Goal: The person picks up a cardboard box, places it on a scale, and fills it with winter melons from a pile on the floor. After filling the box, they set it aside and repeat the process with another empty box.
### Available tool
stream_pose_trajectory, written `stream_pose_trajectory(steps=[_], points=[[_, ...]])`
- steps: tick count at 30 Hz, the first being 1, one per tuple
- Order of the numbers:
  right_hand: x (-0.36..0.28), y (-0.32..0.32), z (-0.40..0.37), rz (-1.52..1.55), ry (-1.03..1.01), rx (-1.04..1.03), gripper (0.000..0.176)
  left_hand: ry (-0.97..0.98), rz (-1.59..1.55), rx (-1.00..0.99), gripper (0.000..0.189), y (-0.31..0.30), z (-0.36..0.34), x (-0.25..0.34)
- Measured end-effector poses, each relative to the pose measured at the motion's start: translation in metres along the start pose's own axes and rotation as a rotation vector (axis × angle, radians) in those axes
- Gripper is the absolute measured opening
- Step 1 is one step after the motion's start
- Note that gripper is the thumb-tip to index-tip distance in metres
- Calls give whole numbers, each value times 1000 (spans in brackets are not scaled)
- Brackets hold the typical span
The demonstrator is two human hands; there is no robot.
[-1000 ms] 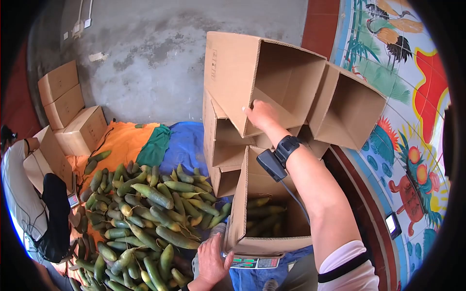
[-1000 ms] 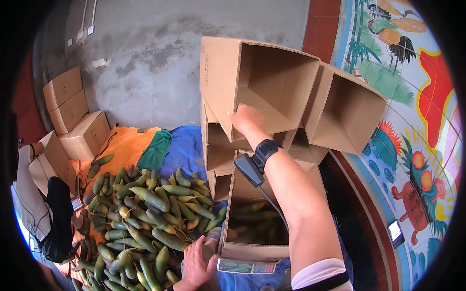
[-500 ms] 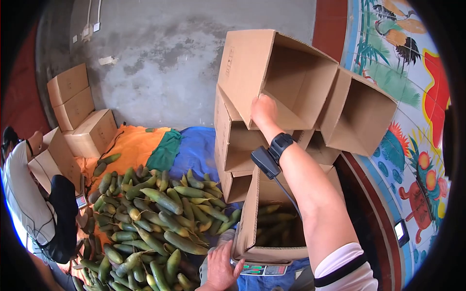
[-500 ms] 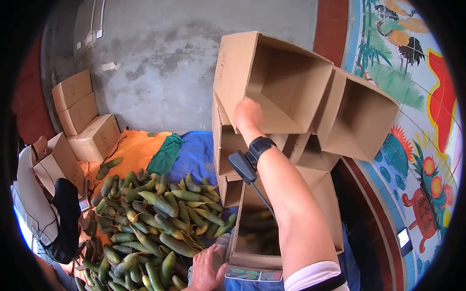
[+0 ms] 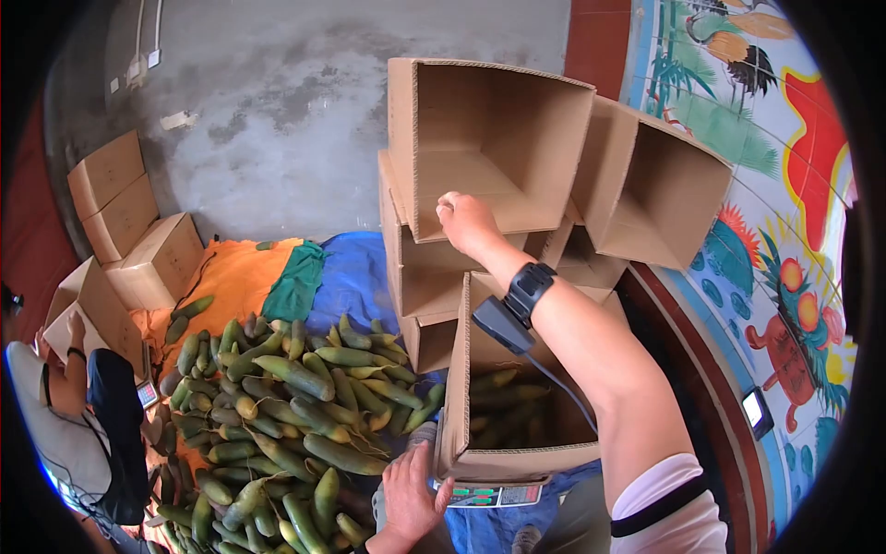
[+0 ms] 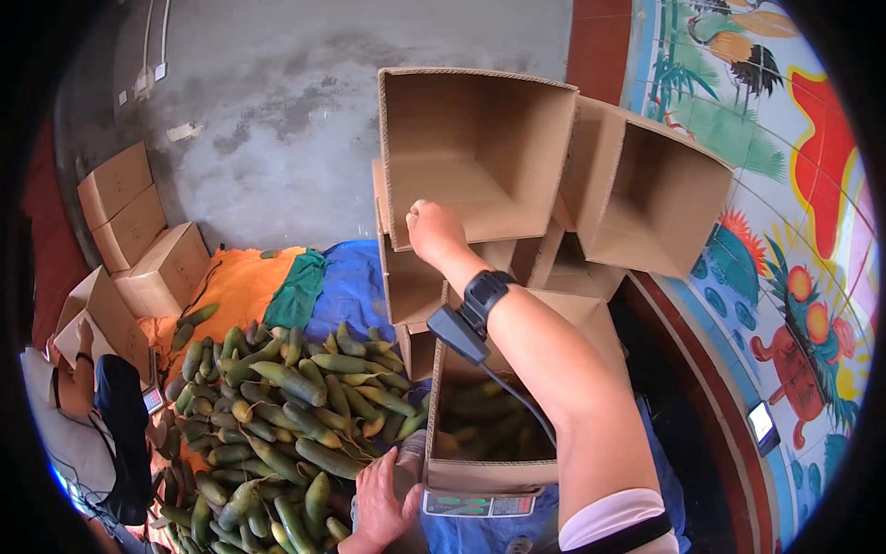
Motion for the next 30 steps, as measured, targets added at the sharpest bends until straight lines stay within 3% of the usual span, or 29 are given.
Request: stream_pose_trajectory(steps=[4, 6, 9, 15, 19, 24, 26, 27, 29, 30], points=[[1, -31, -53, 37, 46, 19, 22, 33, 58, 29, 70, 0, 0, 1], [0, -53, -94, 190, 65, -76, 21, 30, 76, 40, 68, 1, -1, 2], [18, -84, -157, -17, -66, 30, 21, 27, 55, 43, 70, 4, 0, 3], [76, -171, -296, -30, 169, 114, 21, 34, 103, 50, 70, 8, 1, 9], [116, -194, -417, 25, 515, 159, 25, 52, 142, 55, 67, 14, -1, 8], [166, -174, -594, 54, 894, 162, 28, 100, 151, 81, 63, 18, -5, 0], [186, -155, -668, -9, 1106, -92, 26, 115, 141, 64, 60, 19, -7, 0], [188, -146, -698, 10, 1137, -87, 26, 119, 140, 54, 59, 17, -7, 4], [190, -124, -763, 451, 1508, 59, 22, 132, 118, 38, 57, 16, -7, 3], [205, -109, -806, 470, 1538, 67, 22, 144, 93, 37, 56, 18, -5, 1]])
Point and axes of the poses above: each hand's wrist, its own z-axis towards the middle knuckle, its own y-axis out of the palm, x = y × z, the point moved 2 cm from there along z, towards the middle knuckle, and after that the axes turned 8 degrees about -x, right-handed, at the moved point
